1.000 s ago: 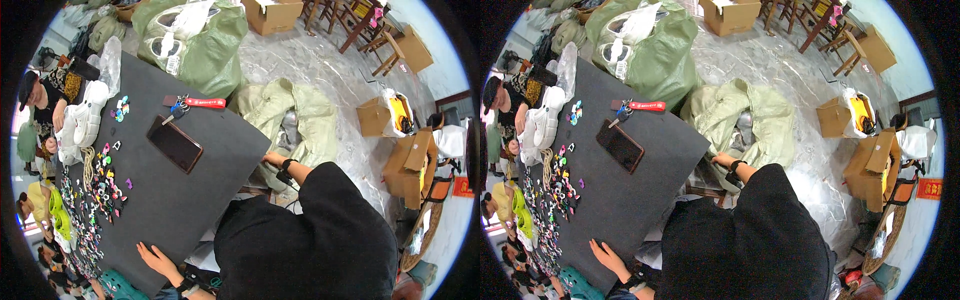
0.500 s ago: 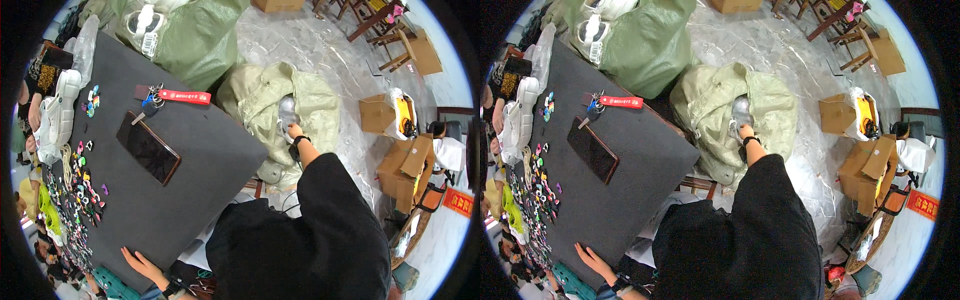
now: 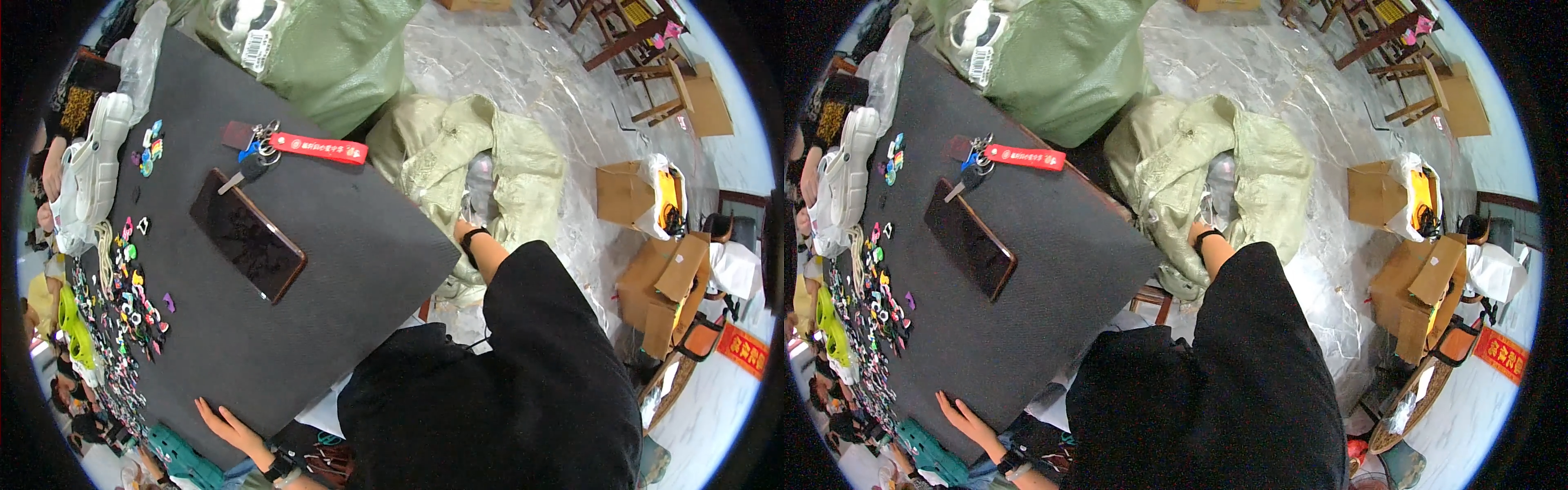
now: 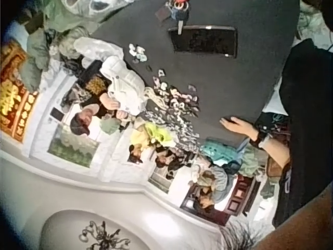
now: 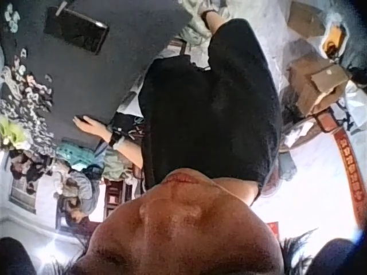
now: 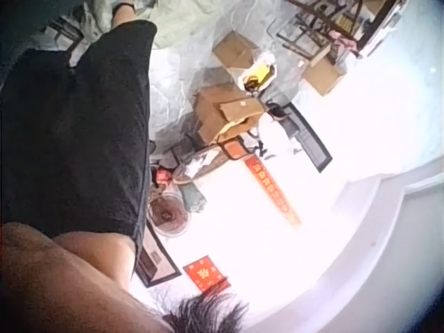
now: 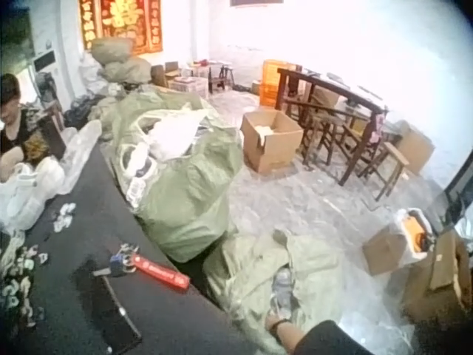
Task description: The recorder is decorating rubber clogs (crocs) with various colorful charms, using scissors to trim or adjust components as needed.
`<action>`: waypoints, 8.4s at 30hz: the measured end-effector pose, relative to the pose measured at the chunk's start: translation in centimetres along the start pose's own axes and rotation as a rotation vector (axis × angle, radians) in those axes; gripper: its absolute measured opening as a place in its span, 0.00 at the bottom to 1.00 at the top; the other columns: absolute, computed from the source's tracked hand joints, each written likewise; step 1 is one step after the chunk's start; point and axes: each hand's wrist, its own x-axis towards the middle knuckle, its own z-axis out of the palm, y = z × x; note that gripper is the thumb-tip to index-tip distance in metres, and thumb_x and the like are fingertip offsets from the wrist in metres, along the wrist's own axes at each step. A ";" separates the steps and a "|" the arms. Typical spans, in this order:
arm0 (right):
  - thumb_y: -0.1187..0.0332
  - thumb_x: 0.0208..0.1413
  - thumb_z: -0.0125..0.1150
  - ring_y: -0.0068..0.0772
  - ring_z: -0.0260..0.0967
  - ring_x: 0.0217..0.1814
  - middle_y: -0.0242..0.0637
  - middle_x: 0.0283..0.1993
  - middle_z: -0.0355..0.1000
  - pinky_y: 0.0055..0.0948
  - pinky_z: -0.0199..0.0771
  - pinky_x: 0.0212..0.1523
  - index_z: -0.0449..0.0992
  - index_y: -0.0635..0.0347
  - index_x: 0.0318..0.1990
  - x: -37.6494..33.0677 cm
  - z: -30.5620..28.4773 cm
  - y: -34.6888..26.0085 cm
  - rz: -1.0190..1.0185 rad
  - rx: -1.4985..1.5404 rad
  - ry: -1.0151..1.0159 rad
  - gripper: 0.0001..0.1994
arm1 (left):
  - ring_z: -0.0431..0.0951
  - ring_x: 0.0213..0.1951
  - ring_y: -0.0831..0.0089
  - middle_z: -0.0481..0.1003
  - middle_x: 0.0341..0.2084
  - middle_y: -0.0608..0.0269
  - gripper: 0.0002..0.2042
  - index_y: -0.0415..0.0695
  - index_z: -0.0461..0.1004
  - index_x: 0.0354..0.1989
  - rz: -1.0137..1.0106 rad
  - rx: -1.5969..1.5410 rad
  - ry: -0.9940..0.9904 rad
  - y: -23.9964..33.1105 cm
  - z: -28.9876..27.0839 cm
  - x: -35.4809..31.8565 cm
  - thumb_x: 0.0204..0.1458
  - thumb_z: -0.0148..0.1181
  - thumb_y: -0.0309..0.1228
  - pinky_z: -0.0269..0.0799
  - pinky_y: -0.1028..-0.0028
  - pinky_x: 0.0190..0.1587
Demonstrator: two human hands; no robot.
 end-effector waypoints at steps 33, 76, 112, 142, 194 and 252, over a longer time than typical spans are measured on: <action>0.65 0.48 0.65 0.29 0.71 0.43 0.32 0.43 0.74 0.28 0.69 0.46 0.74 0.62 0.48 -47.2 -31.8 15.0 -0.894 1.507 1.473 0.19 | 0.58 0.67 0.55 0.60 0.65 0.51 0.23 0.39 0.64 0.63 0.050 0.090 0.104 -0.8 0.3 -0.5 0.64 0.45 0.39 0.48 0.53 0.68; 0.58 0.63 0.56 0.34 0.64 0.61 0.44 0.59 0.67 0.33 0.64 0.61 0.62 0.63 0.62 -56.7 -20.5 -62.4 -1.785 0.119 -0.077 0.25 | 0.72 0.53 0.65 0.71 0.51 0.59 0.17 0.40 0.65 0.55 -0.743 -2.268 0.355 -2.2 -1.4 -15.1 0.57 0.55 0.22 0.69 0.63 0.55; 0.52 0.38 0.70 0.40 0.73 0.35 0.37 0.30 0.72 0.38 0.66 0.44 0.78 0.44 0.43 -59.2 -10.8 -51.5 -1.914 -0.969 0.633 0.21 | 0.69 0.48 0.75 0.70 0.47 0.63 0.21 0.37 0.67 0.54 -0.729 -1.376 0.302 -5.4 -2.4 -13.0 0.64 0.50 0.43 0.66 0.74 0.52; 0.63 0.25 0.73 0.30 0.69 0.37 0.27 0.33 0.71 0.36 0.62 0.46 0.80 0.39 0.40 -57.2 -20.0 -42.0 -2.065 -0.855 0.520 0.24 | 0.69 0.58 0.67 0.71 0.56 0.60 0.17 0.42 0.70 0.55 -0.735 -1.702 1.558 -19.4 -12.9 -32.2 0.60 0.55 0.36 0.58 0.59 0.65; 0.51 0.54 0.63 0.50 0.63 0.65 0.55 0.60 0.68 0.48 0.59 0.65 0.69 0.70 0.59 -57.7 -13.1 -44.6 -1.982 -0.264 -0.943 0.34 | 0.75 0.41 0.67 0.74 0.40 0.57 0.23 0.37 0.66 0.54 -0.762 -0.700 1.023 -5.0 -17.5 -27.0 0.52 0.58 0.35 0.71 0.67 0.47; 0.65 0.62 0.55 0.35 0.52 0.72 0.42 0.69 0.57 0.37 0.49 0.70 0.52 0.63 0.69 -62.3 -5.8 -46.7 -1.622 0.200 -1.612 0.31 | 0.56 0.67 0.53 0.50 0.68 0.45 0.56 0.36 0.38 0.71 -0.624 -1.438 0.210 -0.5 -17.0 -17.0 0.44 0.65 0.58 0.52 0.57 0.66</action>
